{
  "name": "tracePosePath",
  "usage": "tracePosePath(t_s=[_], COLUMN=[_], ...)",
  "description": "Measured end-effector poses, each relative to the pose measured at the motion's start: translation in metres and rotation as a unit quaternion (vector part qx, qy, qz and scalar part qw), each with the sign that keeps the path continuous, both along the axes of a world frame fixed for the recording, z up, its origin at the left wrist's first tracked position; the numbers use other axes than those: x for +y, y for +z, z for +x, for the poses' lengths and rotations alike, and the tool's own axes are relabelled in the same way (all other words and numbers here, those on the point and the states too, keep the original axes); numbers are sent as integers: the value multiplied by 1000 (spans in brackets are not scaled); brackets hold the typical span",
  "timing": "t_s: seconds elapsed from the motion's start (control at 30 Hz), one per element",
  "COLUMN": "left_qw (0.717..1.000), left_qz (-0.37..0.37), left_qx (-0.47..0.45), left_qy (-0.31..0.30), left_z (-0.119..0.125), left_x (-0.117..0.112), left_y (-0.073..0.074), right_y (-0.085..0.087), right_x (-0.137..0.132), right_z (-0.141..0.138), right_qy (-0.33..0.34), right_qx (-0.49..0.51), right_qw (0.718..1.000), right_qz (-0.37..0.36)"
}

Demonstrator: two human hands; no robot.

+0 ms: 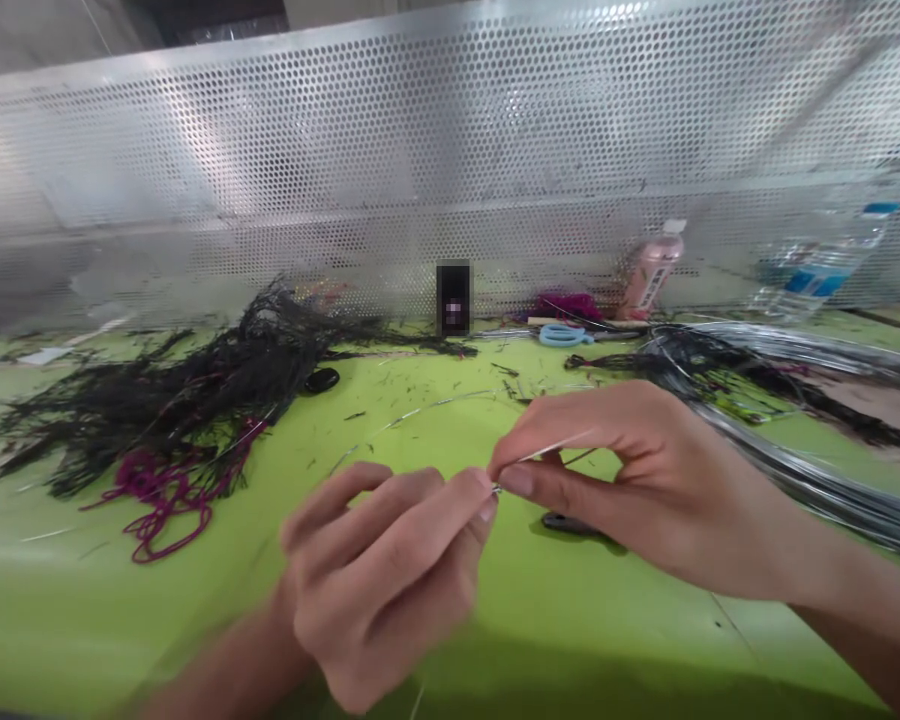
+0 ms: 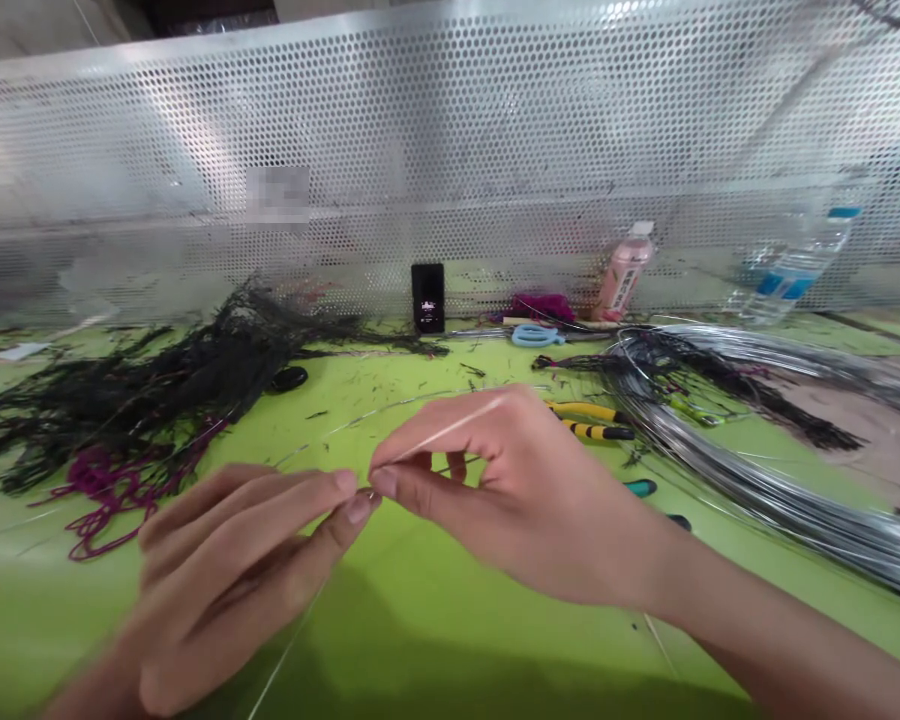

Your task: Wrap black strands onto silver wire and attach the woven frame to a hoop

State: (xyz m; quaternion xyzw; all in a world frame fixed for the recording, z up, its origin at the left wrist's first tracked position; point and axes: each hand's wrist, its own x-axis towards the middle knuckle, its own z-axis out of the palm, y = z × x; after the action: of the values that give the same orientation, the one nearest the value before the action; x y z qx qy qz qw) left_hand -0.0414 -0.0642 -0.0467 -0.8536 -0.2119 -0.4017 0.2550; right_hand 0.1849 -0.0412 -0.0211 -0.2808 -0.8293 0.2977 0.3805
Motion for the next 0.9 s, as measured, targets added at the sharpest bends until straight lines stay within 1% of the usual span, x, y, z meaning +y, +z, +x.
tracePosePath(t_s=[0.1,0.17,0.27,0.4,0.5,0.63,0.7,0.8,0.9], left_qw=[994,988,982,982,984,994,995,995,995], left_qz=[92,131,163,174,167,92,58,26,2], left_qx=[52,79,91,61,45,-15,-44,-75,-87], left_qy=[-20,-19,-29,-50,-49,-62,-67,-58,-47], left_z=[-2,-4,-2,7,11,14,16,17,16], left_x=[3,5,8,14,17,21,23,25,25], left_y=[1,1,0,-4,-8,-12,-13,-8,4], right_y=[3,5,5,1,-1,-2,0,6,16], right_x=[2,3,3,1,1,5,9,17,22], right_z=[-3,-6,-11,-15,-18,-18,-16,-10,-5], right_qy=[-15,-25,-44,-73,-90,-109,-95,-45,-10], right_qx=[-23,-33,-46,-51,-47,-27,-27,-9,27], right_qw=[999,998,997,996,995,994,995,995,996], right_qz=[26,38,33,20,11,10,-30,-91,-90])
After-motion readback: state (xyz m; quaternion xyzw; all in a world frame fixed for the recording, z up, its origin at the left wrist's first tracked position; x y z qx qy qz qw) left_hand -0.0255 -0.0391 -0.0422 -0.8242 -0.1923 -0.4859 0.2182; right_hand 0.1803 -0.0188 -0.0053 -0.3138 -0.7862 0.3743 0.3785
